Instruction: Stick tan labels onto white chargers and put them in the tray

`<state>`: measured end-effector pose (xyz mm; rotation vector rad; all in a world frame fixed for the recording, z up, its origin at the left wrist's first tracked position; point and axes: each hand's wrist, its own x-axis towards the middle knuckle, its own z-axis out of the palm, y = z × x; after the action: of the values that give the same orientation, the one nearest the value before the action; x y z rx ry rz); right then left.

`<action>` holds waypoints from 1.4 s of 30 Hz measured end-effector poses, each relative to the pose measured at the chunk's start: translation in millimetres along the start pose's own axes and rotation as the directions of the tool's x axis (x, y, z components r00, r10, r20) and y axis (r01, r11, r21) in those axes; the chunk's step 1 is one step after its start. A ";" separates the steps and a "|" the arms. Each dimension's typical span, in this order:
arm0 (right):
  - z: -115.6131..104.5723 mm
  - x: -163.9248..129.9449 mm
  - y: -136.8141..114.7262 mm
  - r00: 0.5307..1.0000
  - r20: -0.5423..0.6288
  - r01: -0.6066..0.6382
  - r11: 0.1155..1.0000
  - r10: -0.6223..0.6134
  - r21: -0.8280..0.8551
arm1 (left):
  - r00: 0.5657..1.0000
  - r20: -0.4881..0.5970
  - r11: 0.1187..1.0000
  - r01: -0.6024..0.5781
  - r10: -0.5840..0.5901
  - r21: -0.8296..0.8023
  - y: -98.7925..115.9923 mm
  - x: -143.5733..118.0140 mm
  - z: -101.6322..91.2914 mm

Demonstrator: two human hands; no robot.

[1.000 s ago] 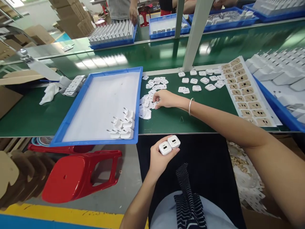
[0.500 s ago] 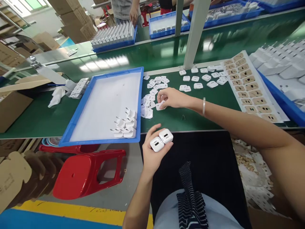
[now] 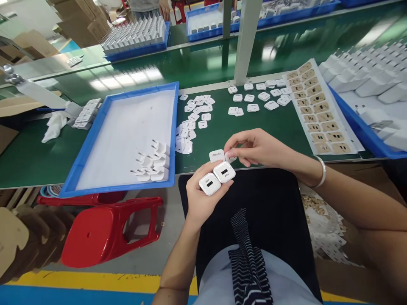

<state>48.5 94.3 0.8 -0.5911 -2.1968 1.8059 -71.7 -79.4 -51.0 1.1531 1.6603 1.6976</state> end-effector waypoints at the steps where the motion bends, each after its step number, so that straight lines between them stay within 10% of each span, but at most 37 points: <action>1: -2.2 -3.9 -0.3 1.000 -0.001 -0.015 1.000 0.015 0.010 | 0.999 -0.010 0.999 -0.041 0.041 0.029 0.5 -0.6 0.8; 16: -21.3 -33.1 24.0 0.994 0.005 -0.097 0.911 0.108 -0.401 | 0.996 -0.030 0.996 -0.077 0.078 0.043 4.7 -5.3 4.9; 22: -25.7 -27.9 38.5 0.997 -0.044 -0.003 0.581 -0.058 -0.814 | 0.998 0.011 0.997 -0.067 0.067 -0.034 8.4 -5.5 5.6; 32: -27.7 -35.6 10.2 0.982 -0.167 0.059 0.978 -0.093 -0.199 | 0.999 0.034 1.000 -0.004 0.006 -0.031 14.9 -6.1 4.8; 42: -15.8 -43.0 -28.9 0.971 0.229 -0.111 0.978 0.069 0.176 | 0.991 0.051 0.990 -0.127 0.124 0.066 26.4 -2.2 7.6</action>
<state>89.0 84.4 35.4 -0.4765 -2.1296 2.1927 -58.7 -80.5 -26.7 1.3453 1.6612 1.6864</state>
